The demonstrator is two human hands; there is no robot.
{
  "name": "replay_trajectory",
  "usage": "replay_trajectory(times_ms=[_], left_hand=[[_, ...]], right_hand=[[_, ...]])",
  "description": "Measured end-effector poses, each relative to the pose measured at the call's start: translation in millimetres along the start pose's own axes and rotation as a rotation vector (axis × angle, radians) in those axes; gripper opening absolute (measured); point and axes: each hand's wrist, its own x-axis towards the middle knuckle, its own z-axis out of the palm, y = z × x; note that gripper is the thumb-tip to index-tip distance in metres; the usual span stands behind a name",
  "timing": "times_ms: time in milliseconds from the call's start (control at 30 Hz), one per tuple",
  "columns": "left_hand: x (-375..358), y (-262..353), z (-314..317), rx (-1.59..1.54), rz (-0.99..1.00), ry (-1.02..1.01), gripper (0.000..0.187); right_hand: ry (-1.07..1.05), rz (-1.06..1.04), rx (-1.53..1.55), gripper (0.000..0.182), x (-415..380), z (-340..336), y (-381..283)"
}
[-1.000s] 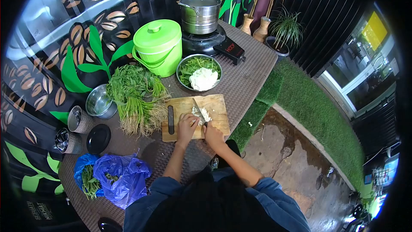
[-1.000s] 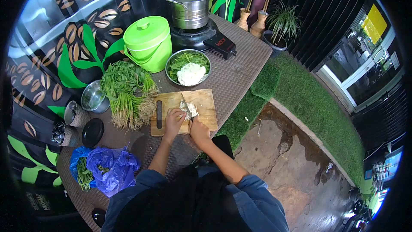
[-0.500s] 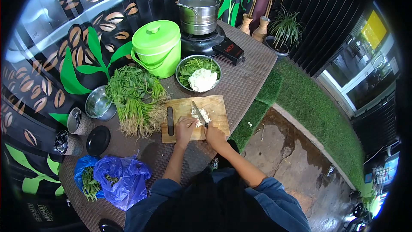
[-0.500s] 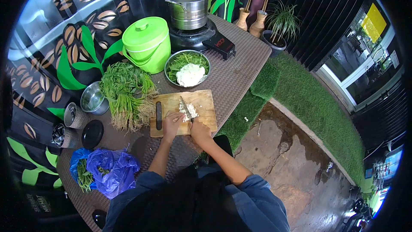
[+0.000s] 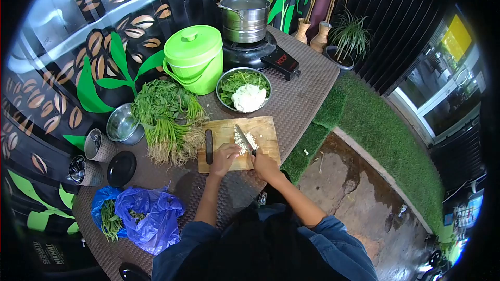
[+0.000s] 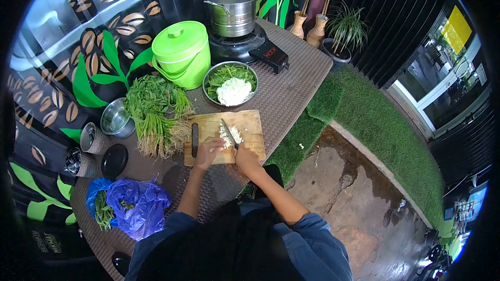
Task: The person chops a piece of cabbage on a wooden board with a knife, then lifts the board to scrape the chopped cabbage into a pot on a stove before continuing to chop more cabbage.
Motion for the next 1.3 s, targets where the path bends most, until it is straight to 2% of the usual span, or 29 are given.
replay_trajectory(times_ms=[100, 200, 267, 400, 533, 633, 767, 833, 967, 1067, 1133, 1300], left_hand=[[7.9, 3.7, -1.4, 0.11, 0.082, -0.091, 0.021], [11.0, 3.9, -1.2, 0.121, 0.077, -0.113, 0.017], [11.8, 5.3, 1.1, 0.089, 0.058, -0.114, 0.014], [6.8, 6.4, 10.3, 0.145, 0.059, 0.005, 0.009], [0.5, 4.9, 24.2, 0.222, 0.072, 0.18, 0.012], [-1.6, 4.9, 28.5, 0.243, 0.107, 0.228, 0.011], [-2.0, 7.6, 26.4, 0.224, 0.104, 0.21, 0.011], [-1.1, 5.1, 27.1, 0.148, 0.026, 0.201, 0.009], [-2.3, 1.5, 26.2, 0.109, 0.031, 0.225, 0.01], [-3.8, 6.3, 27.3, 0.097, -0.042, 0.231, 0.014], [-4.8, 11.8, 27.3, 0.058, -0.082, 0.256, 0.022], [-4.0, 11.1, 28.3, 0.009, -0.138, 0.266, 0.027]], right_hand=[[-0.028, 0.075, -0.022, 0.04, -4.4, 0.3, -2.8], [-0.034, 0.056, 0.004, 0.041, -6.4, -3.3, 4.0], [0.003, -0.034, -0.005, 0.038, -2.3, -8.8, 8.8], [0.007, -0.089, -0.079, 0.037, 0.2, -16.0, 12.1], [0.081, -0.007, -0.06, 0.034, -18.1, 11.7, 5.3], [0.16, 0.064, -0.051, 0.03, -24.7, 36.6, 0.2], [0.179, -0.012, -0.054, 0.034, -1.0, 31.9, 9.0], [0.141, -0.039, -0.073, 0.036, 4.1, 16.1, 5.5], [0.093, -0.018, -0.041, 0.037, -12.2, 16.2, 1.1], [0.142, 0.023, -0.081, 0.037, -16.9, 39.9, -0.4], [0.137, 0.027, -0.057, 0.037, -4.1, 35.4, 1.8], [0.129, -0.039, -0.043, 0.037, -2.1, 20.3, 4.5]])
